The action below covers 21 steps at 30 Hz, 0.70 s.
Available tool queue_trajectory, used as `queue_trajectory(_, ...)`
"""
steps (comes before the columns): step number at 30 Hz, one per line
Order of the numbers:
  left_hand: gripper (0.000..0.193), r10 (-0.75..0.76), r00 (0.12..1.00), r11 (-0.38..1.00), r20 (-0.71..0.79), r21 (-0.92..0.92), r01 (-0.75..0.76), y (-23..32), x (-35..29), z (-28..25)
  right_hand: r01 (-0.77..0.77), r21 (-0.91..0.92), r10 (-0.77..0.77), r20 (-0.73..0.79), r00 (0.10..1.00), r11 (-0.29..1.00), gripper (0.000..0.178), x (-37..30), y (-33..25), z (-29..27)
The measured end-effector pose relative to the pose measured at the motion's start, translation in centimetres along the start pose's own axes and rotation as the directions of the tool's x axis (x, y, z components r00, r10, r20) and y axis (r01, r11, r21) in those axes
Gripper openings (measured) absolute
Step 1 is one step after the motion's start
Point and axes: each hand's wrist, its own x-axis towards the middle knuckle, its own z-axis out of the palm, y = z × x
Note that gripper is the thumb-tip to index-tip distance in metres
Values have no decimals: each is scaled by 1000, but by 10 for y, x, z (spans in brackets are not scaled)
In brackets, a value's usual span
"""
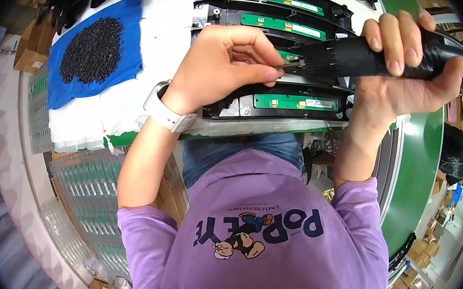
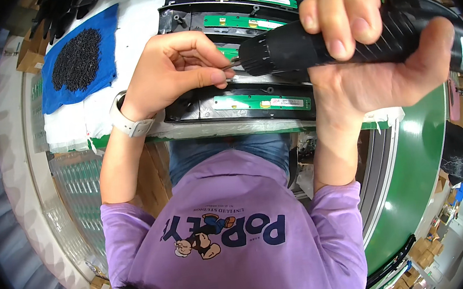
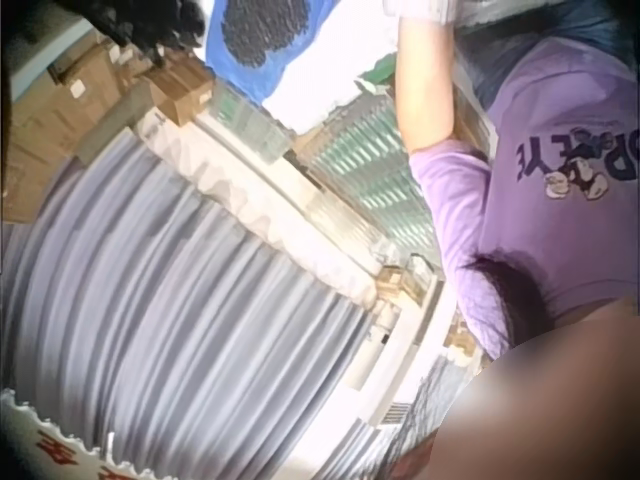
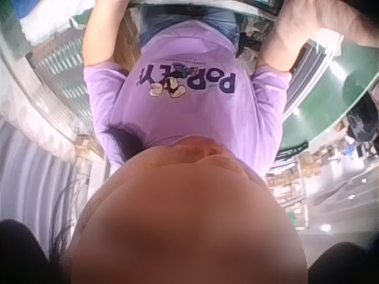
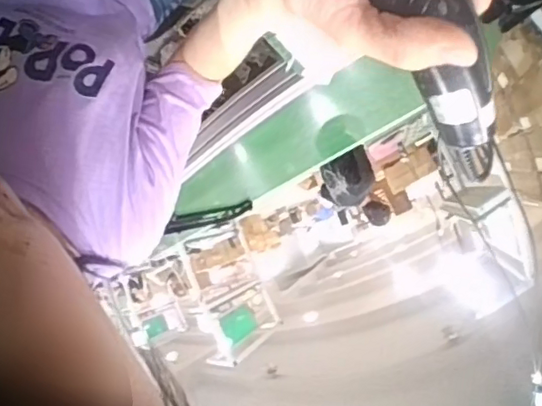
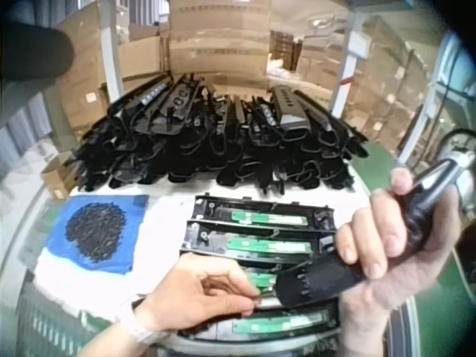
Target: Manually assemble and screw components into toner cartridge housings using an electric screwdriver.
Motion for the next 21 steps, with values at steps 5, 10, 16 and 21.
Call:
queue_trajectory(5,11,-33,999,999,-1,-21,33,3,-1,-3,15,-13,-15,14,1000,1000,47,-2,1,-3)
queue_trajectory(10,10,-127,992,982,2,-139,126,8,-1,-1,22,48,-20,-50,999,999,46,0,0,-3)
queue_trajectory(16,18,-56,996,998,65,-33,58,6,2,2,-53,118,58,-47,997,992,45,-6,-15,-10)
queue_trajectory(21,24,-90,996,994,11,57,90,6,2,3,23,-289,-18,18,1000,957,61,-33,-53,-13)
